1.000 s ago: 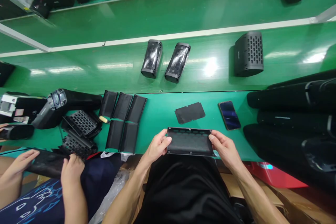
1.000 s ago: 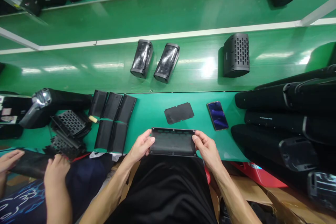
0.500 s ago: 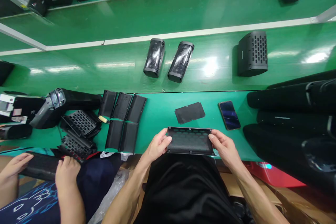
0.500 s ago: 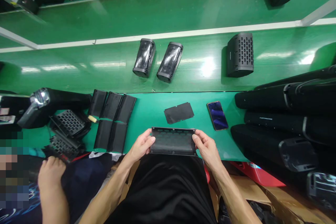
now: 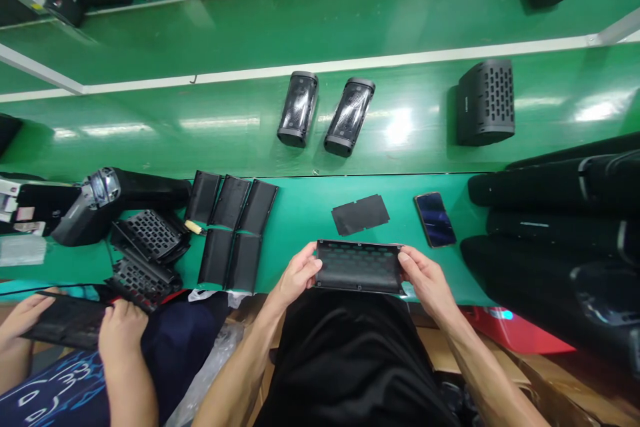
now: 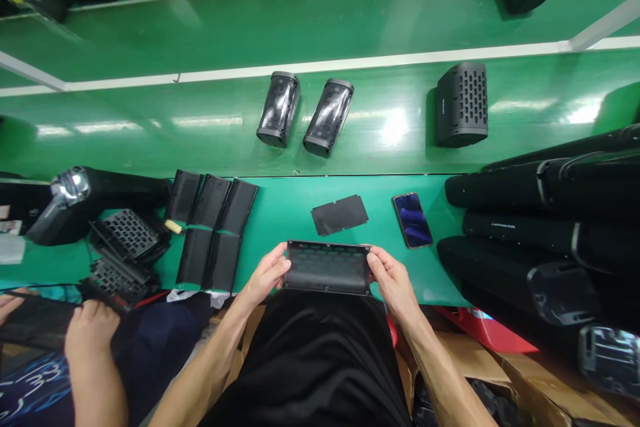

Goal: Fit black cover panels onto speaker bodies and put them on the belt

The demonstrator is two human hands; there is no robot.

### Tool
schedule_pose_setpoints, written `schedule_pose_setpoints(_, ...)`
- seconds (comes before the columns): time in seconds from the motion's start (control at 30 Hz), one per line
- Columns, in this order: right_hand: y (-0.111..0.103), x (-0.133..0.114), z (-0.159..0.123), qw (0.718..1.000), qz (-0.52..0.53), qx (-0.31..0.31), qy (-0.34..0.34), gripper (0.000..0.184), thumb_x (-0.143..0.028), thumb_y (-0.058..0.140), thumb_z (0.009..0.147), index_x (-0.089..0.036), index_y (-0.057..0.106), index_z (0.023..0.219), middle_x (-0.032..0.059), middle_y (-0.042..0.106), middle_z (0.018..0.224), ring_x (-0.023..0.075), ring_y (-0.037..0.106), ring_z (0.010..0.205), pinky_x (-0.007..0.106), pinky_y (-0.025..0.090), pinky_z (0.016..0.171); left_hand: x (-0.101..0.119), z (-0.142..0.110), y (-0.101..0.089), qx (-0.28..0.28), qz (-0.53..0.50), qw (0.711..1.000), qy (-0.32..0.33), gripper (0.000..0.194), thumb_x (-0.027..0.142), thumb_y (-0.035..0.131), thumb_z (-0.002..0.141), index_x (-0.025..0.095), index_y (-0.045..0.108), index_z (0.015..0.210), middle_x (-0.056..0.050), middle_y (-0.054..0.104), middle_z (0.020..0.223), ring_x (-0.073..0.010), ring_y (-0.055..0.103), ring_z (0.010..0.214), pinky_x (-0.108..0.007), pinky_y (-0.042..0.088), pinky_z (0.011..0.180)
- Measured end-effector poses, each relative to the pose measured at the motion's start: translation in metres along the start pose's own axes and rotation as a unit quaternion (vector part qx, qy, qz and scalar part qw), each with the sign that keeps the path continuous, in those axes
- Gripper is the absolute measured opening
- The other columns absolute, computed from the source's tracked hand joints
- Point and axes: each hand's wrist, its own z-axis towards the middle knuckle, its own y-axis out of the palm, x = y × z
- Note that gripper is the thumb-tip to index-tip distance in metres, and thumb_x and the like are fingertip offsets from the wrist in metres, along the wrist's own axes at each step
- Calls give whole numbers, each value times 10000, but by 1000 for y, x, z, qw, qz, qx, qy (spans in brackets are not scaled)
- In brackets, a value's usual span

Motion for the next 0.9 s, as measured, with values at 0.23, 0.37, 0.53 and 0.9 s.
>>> schedule_pose_setpoints(0.23, 0, 3, 2, 1000, -2, -5, -9, 490, -666, 793, 786, -218, 758, 983, -1, 676, 743, 164, 551, 637, 273, 481, 617, -9, 2, -3, 5, -9, 1000, 9, 647, 538, 610, 912, 130, 554, 1412, 96, 439, 616, -80, 411, 474, -230, 334, 513)
schedule_pose_setpoints(0.37, -3, 5, 3, 1000, -22, 0, -13, 523, -665, 765, 805, -211, 773, 1064, 8, 667, 742, 180, 552, 659, 287, 488, 642, -15, 3, -4, 16, -3, 1000, 11, 603, 495, 624, 900, 135, 584, 1382, 84, 465, 637, -79, 423, 487, -231, 344, 522)
schedule_pose_setpoints(0.53, -4, 6, 5, 999, -25, -1, -20, 511, -635, 759, 828, -207, 774, 1108, 4, 658, 749, 171, 544, 666, 287, 494, 653, -14, 4, -5, 5, 10, 1000, 28, 593, 424, 591, 902, 149, 564, 1426, 75, 483, 632, -89, 440, 492, -227, 341, 517)
schedule_pose_setpoints(0.9, 2, -5, 3, 999, -27, 2, -23, 540, -667, 793, 774, -202, 787, 1048, 35, 706, 828, 187, 589, 710, 283, 522, 610, 5, 2, -1, -14, 2, 999, 39, 599, 372, 600, 911, 166, 521, 1468, 53, 497, 694, -83, 382, 539, -204, 309, 520)
